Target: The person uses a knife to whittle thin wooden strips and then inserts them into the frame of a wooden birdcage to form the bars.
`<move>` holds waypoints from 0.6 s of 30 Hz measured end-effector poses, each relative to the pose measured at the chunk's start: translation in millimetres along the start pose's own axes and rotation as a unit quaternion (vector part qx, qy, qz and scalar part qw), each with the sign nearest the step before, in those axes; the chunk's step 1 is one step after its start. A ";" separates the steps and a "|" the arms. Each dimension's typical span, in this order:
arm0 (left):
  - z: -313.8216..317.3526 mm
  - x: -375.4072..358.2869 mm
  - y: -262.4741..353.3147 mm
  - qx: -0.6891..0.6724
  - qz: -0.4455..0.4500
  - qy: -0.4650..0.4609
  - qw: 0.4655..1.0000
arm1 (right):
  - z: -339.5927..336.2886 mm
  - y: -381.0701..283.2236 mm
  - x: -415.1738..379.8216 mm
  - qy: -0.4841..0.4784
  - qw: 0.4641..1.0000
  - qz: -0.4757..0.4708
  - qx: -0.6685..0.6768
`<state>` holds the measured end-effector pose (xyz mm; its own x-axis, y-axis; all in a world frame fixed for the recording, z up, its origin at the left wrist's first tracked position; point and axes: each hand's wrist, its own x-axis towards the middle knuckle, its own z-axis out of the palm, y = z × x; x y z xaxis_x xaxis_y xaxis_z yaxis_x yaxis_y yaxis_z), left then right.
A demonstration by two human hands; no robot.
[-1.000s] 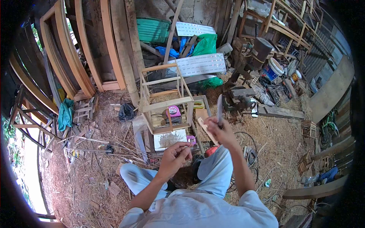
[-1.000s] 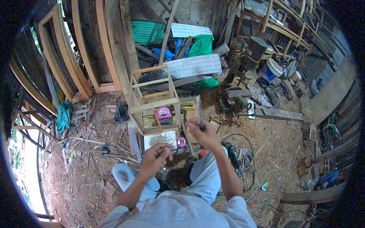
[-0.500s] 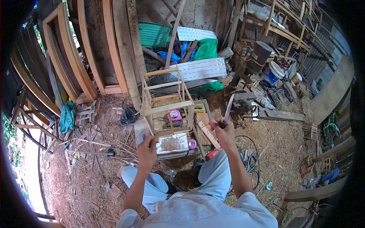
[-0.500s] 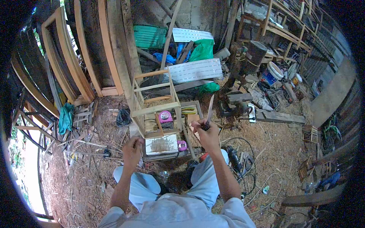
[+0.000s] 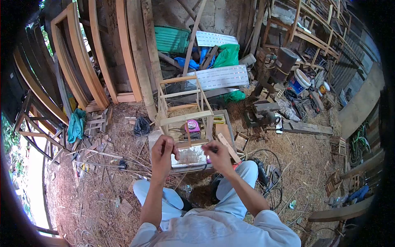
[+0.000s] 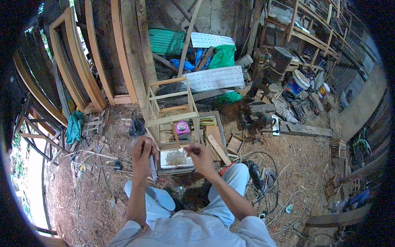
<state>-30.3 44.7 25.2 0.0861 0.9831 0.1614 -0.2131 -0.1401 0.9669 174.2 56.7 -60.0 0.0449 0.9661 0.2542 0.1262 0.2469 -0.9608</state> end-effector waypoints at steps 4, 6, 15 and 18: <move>23.2 -32.7 4.8 0.082 -0.027 -0.090 0.992 | -26.7 -19.3 9.5 0.088 0.931 0.215 0.283; 24.6 -39.2 -10.9 0.187 -0.004 -0.169 0.968 | -23.4 -24.6 10.7 0.086 0.912 0.231 0.327; 40.6 -43.0 -69.3 0.269 0.045 0.113 0.955 | 36.0 -7.4 -48.8 -0.062 0.749 0.459 0.473; 26.6 -41.0 -68.7 0.277 0.045 0.121 0.952 | 33.6 -33.3 -44.7 -0.041 0.824 0.432 0.364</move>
<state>6.8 10.9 -42.6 -0.1499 0.9532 0.2627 0.3430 -0.1990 0.9180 134.6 7.9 -43.1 -0.2647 0.7992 -0.5396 -0.5474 -0.5852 -0.5982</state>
